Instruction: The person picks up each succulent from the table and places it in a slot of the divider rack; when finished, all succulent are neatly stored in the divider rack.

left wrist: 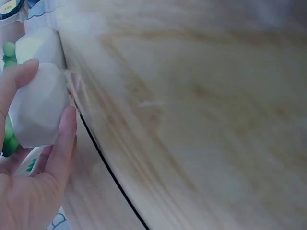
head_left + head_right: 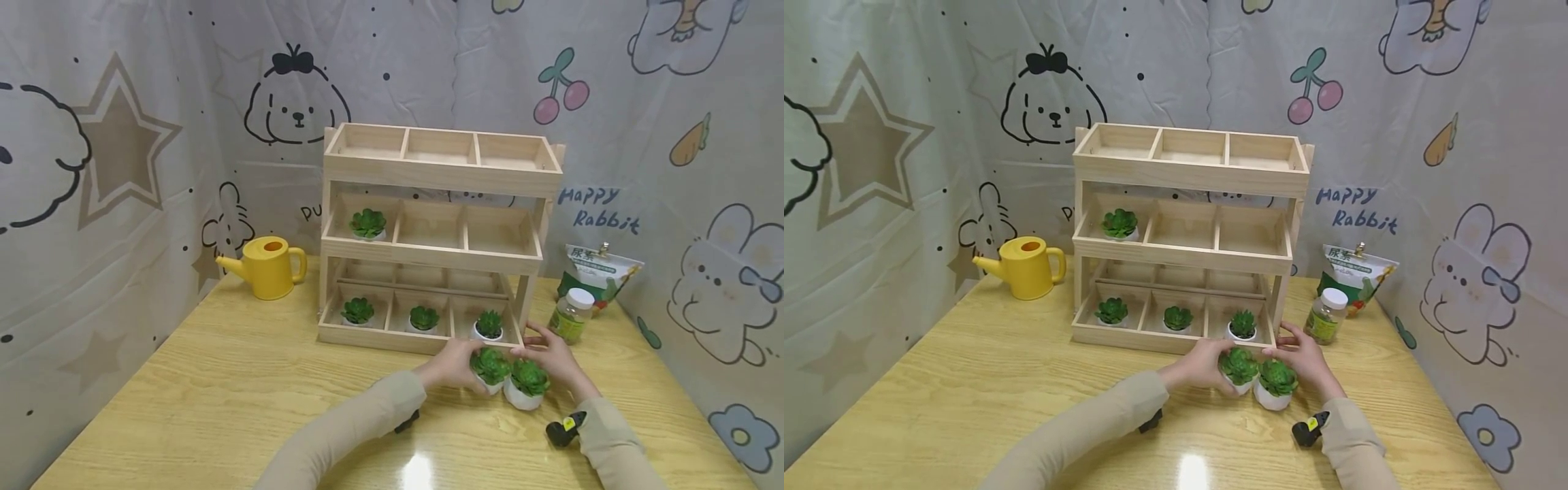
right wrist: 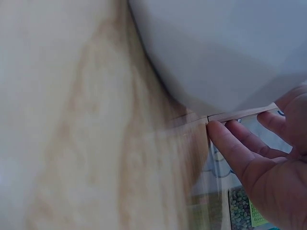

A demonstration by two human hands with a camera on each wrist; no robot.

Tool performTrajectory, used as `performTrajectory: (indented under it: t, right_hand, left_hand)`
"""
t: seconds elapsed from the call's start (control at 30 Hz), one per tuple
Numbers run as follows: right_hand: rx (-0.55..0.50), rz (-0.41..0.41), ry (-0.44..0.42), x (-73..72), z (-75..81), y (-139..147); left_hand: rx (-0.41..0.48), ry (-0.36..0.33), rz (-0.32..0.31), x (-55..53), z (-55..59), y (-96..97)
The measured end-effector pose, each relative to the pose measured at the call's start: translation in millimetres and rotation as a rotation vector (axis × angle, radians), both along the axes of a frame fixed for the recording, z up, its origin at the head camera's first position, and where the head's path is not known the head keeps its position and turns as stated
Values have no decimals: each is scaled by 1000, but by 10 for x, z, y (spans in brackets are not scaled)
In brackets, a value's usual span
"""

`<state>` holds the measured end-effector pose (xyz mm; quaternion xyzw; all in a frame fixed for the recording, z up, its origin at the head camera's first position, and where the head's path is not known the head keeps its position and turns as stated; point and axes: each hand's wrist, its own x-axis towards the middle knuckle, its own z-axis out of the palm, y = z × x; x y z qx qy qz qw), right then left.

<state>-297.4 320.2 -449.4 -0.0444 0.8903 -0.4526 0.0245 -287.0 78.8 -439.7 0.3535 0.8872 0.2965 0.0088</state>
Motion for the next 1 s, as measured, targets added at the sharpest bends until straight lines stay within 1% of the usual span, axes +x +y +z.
performTrajectory:
  t: [0.13, 0.27, 0.33, 0.43, 0.53, 0.6, 0.7, 0.8, 0.87, 1.0]
  right_hand:
    - [-4, 4, 6, -9, -1, 4]
    - [-13, 3, 21, -15, 6, 8]
    - [-24, 0, 20, -13, 6, 6]
    - [-26, -2, 13, -7, -2, 2]
    - [-19, -2, 7, 0, -9, -5]
    - [-16, -1, 5, 3, -12, -11]
    - [-19, 0, 2, 5, -16, -20]
    - [-28, 6, 4, 9, -17, -23]
    - [-36, 6, -1, 8, -16, -18]
    - [-35, 9, -8, 1, -8, 5]
  left_hand:
    - [24, 7, -16, 19, 43, 5]
    - [17, 25, -35, 48, 107, 6]
    - [15, 16, -38, 65, 132, 0]
    - [27, -5, -32, 92, 151, -23]
    - [42, -3, -22, 118, 163, -57]
    - [46, 21, -12, 141, 181, -81]
    - [40, 76, -2, 180, 218, -110]
    - [57, 127, 4, 207, 249, -132]
    - [92, 144, 13, 210, 254, -139]
    - [184, 144, 56, 207, 244, -140]
